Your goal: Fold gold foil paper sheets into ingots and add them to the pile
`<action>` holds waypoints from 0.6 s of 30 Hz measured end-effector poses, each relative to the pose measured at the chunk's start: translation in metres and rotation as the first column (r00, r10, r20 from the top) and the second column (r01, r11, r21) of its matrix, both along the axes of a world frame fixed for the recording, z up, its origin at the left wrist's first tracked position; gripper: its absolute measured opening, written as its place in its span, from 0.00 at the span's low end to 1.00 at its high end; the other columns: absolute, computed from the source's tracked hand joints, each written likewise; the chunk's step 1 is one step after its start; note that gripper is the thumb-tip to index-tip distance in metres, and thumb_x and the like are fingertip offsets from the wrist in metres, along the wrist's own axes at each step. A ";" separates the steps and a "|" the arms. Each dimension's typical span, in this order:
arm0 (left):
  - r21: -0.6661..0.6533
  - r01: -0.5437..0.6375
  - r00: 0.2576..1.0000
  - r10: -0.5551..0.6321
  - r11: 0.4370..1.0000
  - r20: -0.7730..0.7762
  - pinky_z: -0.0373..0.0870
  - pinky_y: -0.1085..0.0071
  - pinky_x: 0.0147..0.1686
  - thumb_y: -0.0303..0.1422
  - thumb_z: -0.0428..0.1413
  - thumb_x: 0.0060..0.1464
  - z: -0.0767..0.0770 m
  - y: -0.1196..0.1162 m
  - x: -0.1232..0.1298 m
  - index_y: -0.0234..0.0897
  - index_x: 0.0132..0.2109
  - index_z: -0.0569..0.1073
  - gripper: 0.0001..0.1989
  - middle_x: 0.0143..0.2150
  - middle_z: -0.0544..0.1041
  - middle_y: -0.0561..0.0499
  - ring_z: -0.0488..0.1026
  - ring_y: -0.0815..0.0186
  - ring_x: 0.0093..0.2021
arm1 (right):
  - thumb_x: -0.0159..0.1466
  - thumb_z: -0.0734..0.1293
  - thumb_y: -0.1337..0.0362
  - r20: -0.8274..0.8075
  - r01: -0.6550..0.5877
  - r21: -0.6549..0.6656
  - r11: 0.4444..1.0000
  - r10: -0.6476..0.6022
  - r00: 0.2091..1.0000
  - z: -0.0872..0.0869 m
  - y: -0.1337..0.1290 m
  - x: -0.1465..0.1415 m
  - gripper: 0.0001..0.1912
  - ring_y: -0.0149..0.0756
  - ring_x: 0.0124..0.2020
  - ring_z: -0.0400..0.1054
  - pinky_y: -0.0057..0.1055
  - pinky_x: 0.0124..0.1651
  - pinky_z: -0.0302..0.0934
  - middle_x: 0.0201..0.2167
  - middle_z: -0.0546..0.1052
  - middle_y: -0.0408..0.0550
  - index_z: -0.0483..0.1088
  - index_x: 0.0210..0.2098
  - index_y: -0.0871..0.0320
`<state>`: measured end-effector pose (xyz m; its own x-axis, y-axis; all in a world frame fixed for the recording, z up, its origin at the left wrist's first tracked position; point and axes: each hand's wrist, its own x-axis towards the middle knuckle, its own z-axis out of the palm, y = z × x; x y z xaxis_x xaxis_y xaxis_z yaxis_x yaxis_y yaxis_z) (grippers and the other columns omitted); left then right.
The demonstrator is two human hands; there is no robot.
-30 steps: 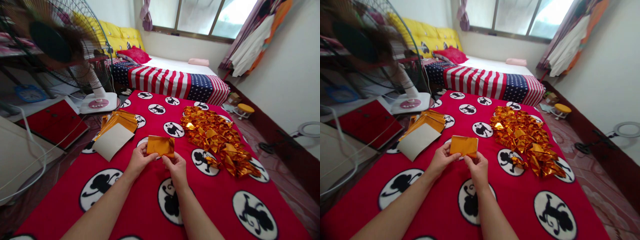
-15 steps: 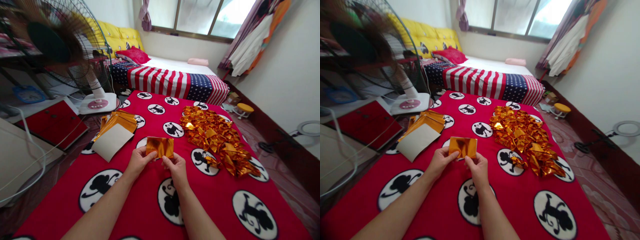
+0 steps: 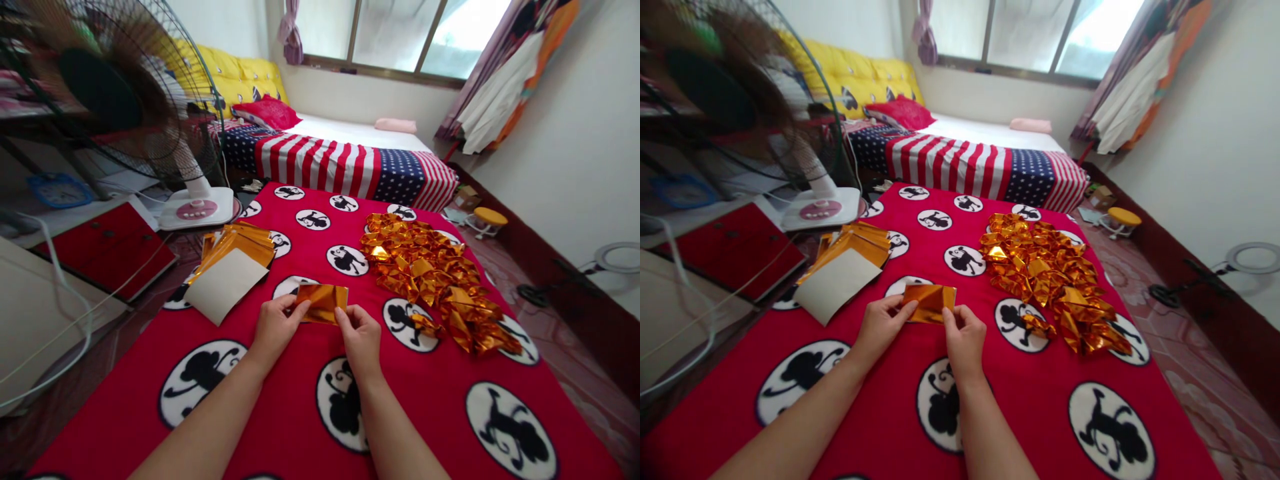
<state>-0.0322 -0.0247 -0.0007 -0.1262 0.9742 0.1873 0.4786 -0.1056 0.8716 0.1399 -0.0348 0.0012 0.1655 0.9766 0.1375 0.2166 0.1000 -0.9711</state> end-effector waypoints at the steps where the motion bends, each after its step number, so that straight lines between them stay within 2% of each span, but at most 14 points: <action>1: 0.019 -0.024 0.994 0.026 1.000 -0.110 0.62 0.73 0.28 0.42 0.56 0.56 0.000 0.000 0.000 0.35 0.31 0.78 0.16 0.27 0.77 0.49 0.70 0.67 0.27 | 0.63 0.66 0.54 0.112 0.016 0.013 1.000 -0.017 0.994 0.000 -0.001 0.001 0.16 0.30 0.22 0.60 0.27 0.27 0.51 0.20 0.68 0.40 0.68 0.24 0.57; 4: 0.060 -0.056 0.947 0.072 0.997 -0.313 0.61 0.72 0.30 0.41 0.57 0.55 0.002 -0.001 0.000 0.37 0.30 0.77 0.12 0.30 0.78 0.49 0.71 0.65 0.30 | 0.62 0.66 0.56 0.450 0.060 0.041 0.997 -0.072 0.890 -0.001 -0.001 0.005 0.16 0.30 0.21 0.59 0.28 0.27 0.46 0.18 0.68 0.40 0.66 0.21 0.56; 7: 0.054 -0.049 0.926 0.066 0.997 -0.371 0.60 0.72 0.31 0.40 0.58 0.55 0.001 0.000 0.000 0.37 0.30 0.76 0.12 0.29 0.77 0.49 0.71 0.64 0.31 | 0.62 0.67 0.56 0.588 0.085 0.059 0.995 -0.103 0.802 -0.001 -0.001 0.006 0.16 0.31 0.20 0.58 0.30 0.26 0.42 0.17 0.69 0.41 0.67 0.21 0.55; 9: 0.037 -0.033 0.933 0.044 0.999 -0.358 0.60 0.72 0.31 0.40 0.57 0.55 0.000 0.002 0.000 0.37 0.30 0.76 0.12 0.29 0.77 0.48 0.71 0.64 0.31 | 0.62 0.66 0.54 0.557 0.093 0.062 0.994 -0.112 0.823 -0.002 0.001 0.007 0.16 0.32 0.20 0.59 0.30 0.26 0.43 0.18 0.71 0.41 0.68 0.22 0.54; 14: -0.005 -0.017 0.945 0.014 1.000 -0.328 0.57 0.73 0.29 0.42 0.59 0.53 -0.002 0.002 -0.002 0.37 0.28 0.76 0.13 0.27 0.77 0.50 0.70 0.65 0.29 | 0.65 0.63 0.51 0.271 0.097 0.019 0.995 -0.099 0.958 -0.004 0.005 0.010 0.18 0.33 0.24 0.64 0.27 0.29 0.51 0.22 0.73 0.42 0.72 0.27 0.56; 18: -0.047 -0.019 0.958 0.005 0.999 -0.288 0.56 0.74 0.28 0.45 0.55 0.56 0.000 0.003 -0.003 0.37 0.29 0.77 0.17 0.27 0.77 0.50 0.70 0.66 0.29 | 0.65 0.64 0.51 0.227 0.089 -0.013 0.996 -0.084 0.970 -0.007 0.005 0.011 0.18 0.31 0.23 0.62 0.26 0.28 0.51 0.20 0.71 0.41 0.71 0.26 0.57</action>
